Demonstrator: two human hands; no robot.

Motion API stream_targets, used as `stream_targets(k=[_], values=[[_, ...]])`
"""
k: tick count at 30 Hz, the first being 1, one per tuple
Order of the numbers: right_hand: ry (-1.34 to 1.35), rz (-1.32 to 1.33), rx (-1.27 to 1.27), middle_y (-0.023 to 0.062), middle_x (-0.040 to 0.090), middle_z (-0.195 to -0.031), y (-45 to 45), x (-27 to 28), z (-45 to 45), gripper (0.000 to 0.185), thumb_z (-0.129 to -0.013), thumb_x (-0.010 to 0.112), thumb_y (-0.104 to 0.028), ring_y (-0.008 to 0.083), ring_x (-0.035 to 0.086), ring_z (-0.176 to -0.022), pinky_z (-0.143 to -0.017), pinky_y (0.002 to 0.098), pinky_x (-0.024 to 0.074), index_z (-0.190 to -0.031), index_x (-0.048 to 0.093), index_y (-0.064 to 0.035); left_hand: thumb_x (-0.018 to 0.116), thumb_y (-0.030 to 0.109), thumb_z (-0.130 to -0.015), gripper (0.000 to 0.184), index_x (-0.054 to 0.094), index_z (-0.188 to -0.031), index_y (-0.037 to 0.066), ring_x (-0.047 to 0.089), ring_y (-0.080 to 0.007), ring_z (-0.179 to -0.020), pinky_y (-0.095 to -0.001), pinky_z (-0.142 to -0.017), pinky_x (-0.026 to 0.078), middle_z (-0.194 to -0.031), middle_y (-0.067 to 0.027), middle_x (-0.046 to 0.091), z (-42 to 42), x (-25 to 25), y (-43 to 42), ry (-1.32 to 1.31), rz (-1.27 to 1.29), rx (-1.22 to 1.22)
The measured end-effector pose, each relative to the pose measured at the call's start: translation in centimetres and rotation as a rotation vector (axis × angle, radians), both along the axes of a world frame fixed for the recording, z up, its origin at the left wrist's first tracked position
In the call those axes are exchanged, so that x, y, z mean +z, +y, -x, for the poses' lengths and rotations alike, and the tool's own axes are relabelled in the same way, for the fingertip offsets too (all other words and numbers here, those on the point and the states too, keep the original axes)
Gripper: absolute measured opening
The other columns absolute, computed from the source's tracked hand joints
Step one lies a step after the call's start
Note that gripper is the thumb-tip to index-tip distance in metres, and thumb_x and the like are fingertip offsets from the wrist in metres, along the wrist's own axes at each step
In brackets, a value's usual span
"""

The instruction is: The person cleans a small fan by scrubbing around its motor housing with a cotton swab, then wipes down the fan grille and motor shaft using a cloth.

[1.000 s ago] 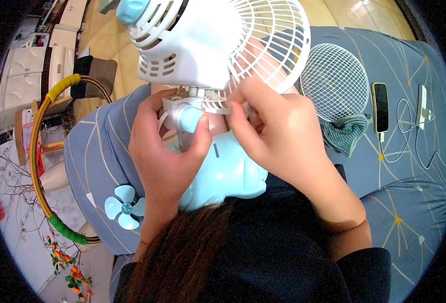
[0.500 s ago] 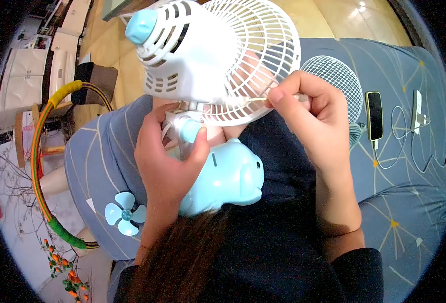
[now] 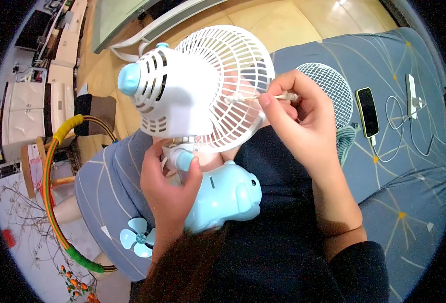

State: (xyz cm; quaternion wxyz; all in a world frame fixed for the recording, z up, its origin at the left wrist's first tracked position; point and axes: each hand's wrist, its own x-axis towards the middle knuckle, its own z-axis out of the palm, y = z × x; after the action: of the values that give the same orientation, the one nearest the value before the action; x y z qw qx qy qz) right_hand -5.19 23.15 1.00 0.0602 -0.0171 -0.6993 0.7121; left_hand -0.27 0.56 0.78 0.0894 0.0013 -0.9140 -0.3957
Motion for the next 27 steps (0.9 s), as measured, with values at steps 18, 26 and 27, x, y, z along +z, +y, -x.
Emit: stream_targets(k=[18,26,27], values=[[0.102,0.153,0.123,0.0124,0.066,-0.100,3.6,1.1,3.4,0.009,-0.090,0.062,0.006,0.0145,0.061,-0.096,-0.090,0.0283,0.0470,-0.097,0.059,0.0013,0.084,0.013,-0.069,0.058,0.058,-0.118,-0.002,0.065,-0.0364,-0.094,-0.0420,-0.079,0.053,-0.106,-0.0174,0.064,0.5,-0.3,-0.4,0.055,0.102,-0.048],[0.131,0.159,0.159,0.0131,0.067,-0.095,3.7,0.3,3.6,0.005,-0.093,0.062,-0.001,0.0224,0.063,-0.092,-0.091,0.0366,0.0488,-0.096,0.060,0.0020,0.083,0.012,-0.069,0.054,0.058,-0.115,-0.001,0.065,-0.0337,-0.086,-0.0395,-0.073,0.053,-0.098,-0.0159,0.063,0.8,-0.3,-0.6,0.142,0.080,-0.066],[0.119,0.156,0.159,0.0133,0.067,-0.095,3.6,0.4,3.6,0.005,-0.093,0.062,-0.001,0.0225,0.063,-0.092,-0.091,0.0368,0.0488,-0.096,0.061,0.0021,0.084,0.012,-0.069,0.054,0.058,-0.115,-0.001,0.065,-0.0336,-0.085,-0.0395,-0.073,0.053,-0.097,-0.0159,0.063,0.8,-0.3,-0.6,0.142,0.079,-0.069]])
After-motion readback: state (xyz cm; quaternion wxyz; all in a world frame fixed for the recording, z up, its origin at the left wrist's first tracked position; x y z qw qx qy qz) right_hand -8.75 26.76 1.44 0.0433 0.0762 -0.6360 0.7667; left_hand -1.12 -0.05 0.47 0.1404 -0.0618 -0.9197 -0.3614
